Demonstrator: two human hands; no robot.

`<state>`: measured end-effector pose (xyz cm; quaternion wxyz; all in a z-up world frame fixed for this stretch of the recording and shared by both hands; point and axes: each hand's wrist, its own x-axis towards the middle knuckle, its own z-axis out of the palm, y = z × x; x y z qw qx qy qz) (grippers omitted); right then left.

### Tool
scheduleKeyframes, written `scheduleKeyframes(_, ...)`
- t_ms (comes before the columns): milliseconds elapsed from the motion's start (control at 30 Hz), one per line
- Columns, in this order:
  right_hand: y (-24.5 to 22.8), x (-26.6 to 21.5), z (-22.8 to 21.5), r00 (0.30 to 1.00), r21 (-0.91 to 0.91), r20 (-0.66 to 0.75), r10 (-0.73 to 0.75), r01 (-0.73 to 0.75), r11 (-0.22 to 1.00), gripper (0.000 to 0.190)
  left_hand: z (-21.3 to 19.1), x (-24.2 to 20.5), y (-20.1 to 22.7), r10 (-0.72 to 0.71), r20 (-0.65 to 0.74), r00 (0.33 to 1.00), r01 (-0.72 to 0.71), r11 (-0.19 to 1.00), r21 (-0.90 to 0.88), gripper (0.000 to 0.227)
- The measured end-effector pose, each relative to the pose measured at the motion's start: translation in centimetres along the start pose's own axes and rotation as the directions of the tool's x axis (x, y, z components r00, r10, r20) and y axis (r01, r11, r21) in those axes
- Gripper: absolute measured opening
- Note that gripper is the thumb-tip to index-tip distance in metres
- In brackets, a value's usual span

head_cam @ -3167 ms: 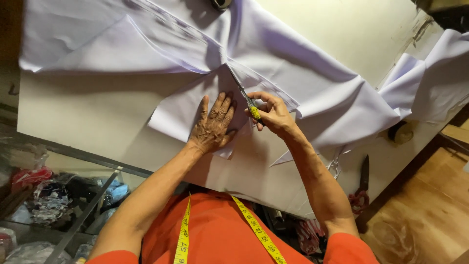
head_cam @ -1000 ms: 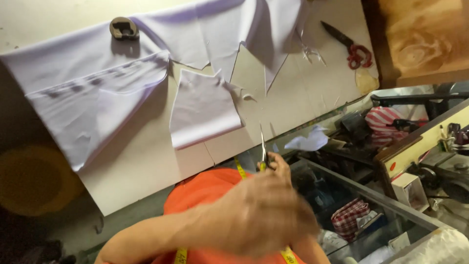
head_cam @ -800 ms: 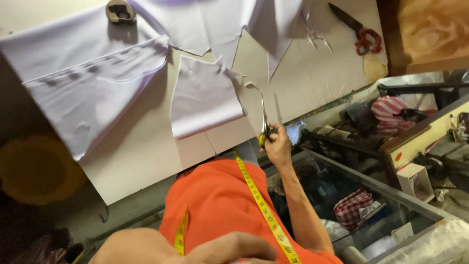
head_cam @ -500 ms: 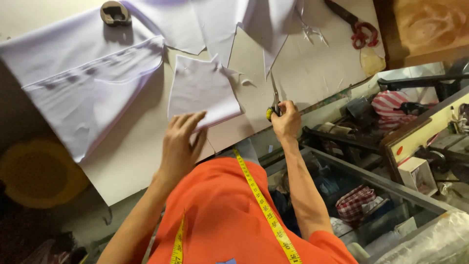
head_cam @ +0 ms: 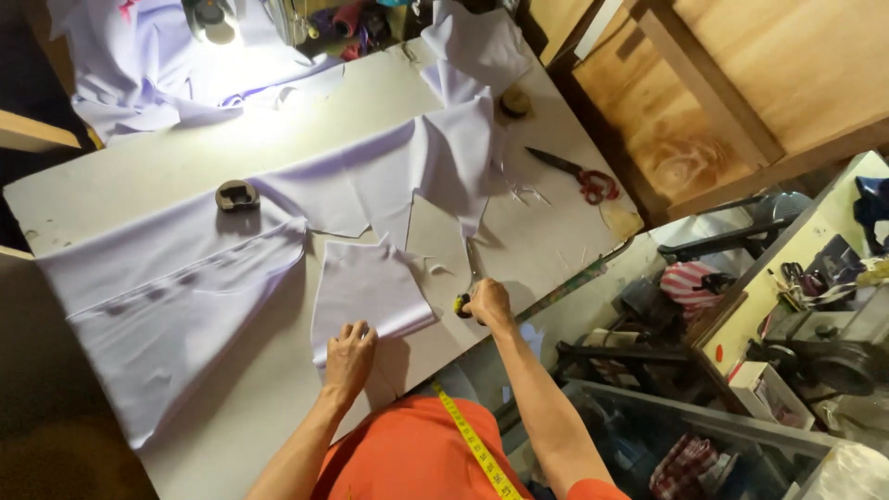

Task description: The person places a paper pattern on a large piece of white fabric and cuts around it with scissors. After cutting one piece, the person removes the pattern, repositions the fabric, and cuts a second piece using the same pattern.

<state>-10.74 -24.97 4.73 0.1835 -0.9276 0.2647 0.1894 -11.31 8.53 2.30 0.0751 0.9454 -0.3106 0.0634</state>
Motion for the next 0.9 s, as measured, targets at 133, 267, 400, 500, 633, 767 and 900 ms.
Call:
scheduleKeyframes(133, -0.3, -3.8, -1.8, 0.998, 0.154, -0.019, -0.053, 0.055, 0.987, 0.030, 0.8, 0.3, -0.8, -0.040, 0.078, 0.996, 0.051, 0.989, -0.137, 0.003)
scheduleKeyframes(267, 1.4, -7.0, 0.8, 0.972, 0.300, -0.209, -0.107, 0.168, 0.939, 0.024, 1.8, 1.3, -2.2, -0.128, 0.110, 0.986, 0.158, 0.929, -0.335, 0.006)
scheduleKeyframes(400, 1.7, -12.0, 3.4, 0.983, 0.375, -0.156, -0.101, 0.153, 0.914, 0.018, 0.8, 1.0, -2.1, -0.180, 0.204, 0.962, 0.249, 0.883, -0.398, 0.008)
scheduleKeyframes(500, 1.1, -14.6, 3.9, 0.991, 0.447, -0.098, -0.094, 0.128, 0.885, 0.018, 0.6, 1.2, -2.4, -0.217, 0.249, 0.944, 0.312, 0.832, -0.458, 0.015)
scheduleKeyframes(633, 0.3, -15.6, 4.6, 0.996, 0.551, -0.028, -0.089, 0.090, 0.829, 0.020, 0.9, 1.6, -2.6, -0.211, 0.302, 0.930, 0.341, 0.804, -0.487, 0.012)
scheduleKeyframes(767, -0.9, -14.3, 6.7, 0.996, 0.602, -0.022, -0.089, 0.084, 0.794, 0.024, 2.0, 2.8, -4.3, -0.279, 0.390, 0.877, 0.449, 0.765, -0.461, 0.015)
scheduleKeyframes(900, -5.1, -13.4, 6.1, 0.996, 0.489, -0.083, -0.044, 0.079, 0.869, 0.036, -3.2, 5.8, -7.1, -0.329, 0.360, 0.873, 0.469, 0.769, -0.434, 0.019)
